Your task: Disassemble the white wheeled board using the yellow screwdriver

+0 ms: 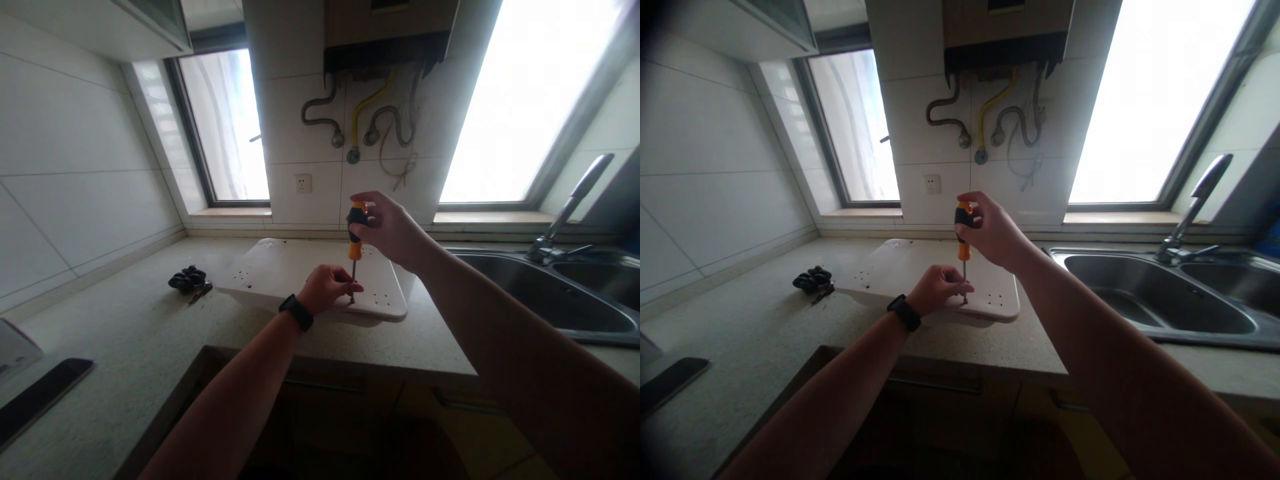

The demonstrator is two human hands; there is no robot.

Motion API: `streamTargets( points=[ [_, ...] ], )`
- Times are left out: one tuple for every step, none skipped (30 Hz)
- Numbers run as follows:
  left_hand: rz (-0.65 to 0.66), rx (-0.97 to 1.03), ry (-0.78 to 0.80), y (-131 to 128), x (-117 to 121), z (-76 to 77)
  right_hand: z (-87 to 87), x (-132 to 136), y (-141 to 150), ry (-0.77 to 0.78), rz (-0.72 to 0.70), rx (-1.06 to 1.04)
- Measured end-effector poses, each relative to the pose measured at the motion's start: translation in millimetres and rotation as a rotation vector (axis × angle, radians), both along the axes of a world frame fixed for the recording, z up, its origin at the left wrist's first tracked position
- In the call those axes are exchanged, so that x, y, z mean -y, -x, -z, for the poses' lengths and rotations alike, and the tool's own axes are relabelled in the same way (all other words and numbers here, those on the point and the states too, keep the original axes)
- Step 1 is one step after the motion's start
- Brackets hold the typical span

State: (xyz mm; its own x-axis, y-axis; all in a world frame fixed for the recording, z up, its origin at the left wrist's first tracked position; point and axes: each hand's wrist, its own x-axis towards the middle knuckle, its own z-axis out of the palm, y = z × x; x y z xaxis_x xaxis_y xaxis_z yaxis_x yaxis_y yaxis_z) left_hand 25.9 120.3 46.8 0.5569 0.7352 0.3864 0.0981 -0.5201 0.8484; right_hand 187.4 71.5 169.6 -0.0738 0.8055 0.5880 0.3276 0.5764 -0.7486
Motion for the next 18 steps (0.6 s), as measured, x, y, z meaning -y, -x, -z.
streamTargets(
  points=[
    [-0.021,-0.002,-0.004,-0.4,-0.3,0.0,0.0,-0.1,-0.1,0.003,-0.016,-0.023],
    [-0.038,-0.006,-0.006,-0.8,-0.5,0.0,-0.2,0.1,0.1,0.01,-0.033,-0.045],
    [-0.049,-0.011,-0.006,-1.2,-0.6,0.1,-0.4,0.4,0.5,0.019,-0.048,-0.064],
    [-0.051,-0.011,0.001,-1.5,-0.7,0.2,-0.6,0.8,1.0,0.03,-0.057,-0.077],
    [-0.046,-0.006,0.01,-1.7,-0.9,0.4,-0.9,1.3,1.5,0.036,-0.058,-0.089],
    [-0.037,0.005,0.015,-1.5,-1.1,0.8,-1.2,1.8,1.9,0.035,-0.053,-0.1],
    [-0.021,0.015,0.016,-0.8,-1.5,1.1,-1.7,2.2,1.8,0.027,-0.047,-0.111],
    [-0.002,0.021,0.013,0.6,-1.9,1.5,-2.2,2.5,1.3,0.013,-0.04,-0.122],
    [0.02,0.013,0.007,2.6,-2.3,1.6,-2.9,2.8,0.0,-0.01,-0.032,-0.136],
    [0.04,-0.013,-0.005,5.2,-2.7,1.6,-3.8,3.0,-1.9,-0.038,-0.022,-0.149],
    [0.057,-0.059,-0.031,8.3,-3.0,1.3,-4.6,3.2,-4.5,-0.069,-0.009,-0.164],
    [0.075,-0.118,-0.072,11.5,-3.1,0.8,-5.5,3.5,-7.5,-0.098,0.009,-0.181],
    [0.092,-0.18,-0.13,14.7,-3.0,0.1,-6.2,3.8,-11.0,-0.121,0.032,-0.201],
    [0.109,-0.234,-0.199,17.4,-2.6,-0.7,-6.6,4.3,-14.7,-0.134,0.058,-0.222],
    [0.125,-0.275,-0.267,19.5,-1.9,-1.4,-6.6,4.9,-18.3,-0.136,0.083,-0.245],
    [0.137,-0.298,-0.32,20.9,-1.0,-2.1,-6.1,5.6,-21.8,-0.127,0.105,-0.271],
    [0.148,-0.306,-0.351,21.5,0.0,-2.5,-5.0,6.4,-25.0,-0.112,0.12,-0.298],
    [0.155,-0.302,-0.36,21.4,1.0,-2.6,-3.3,7.3,-27.9,-0.091,0.129,-0.324]
  ],
)
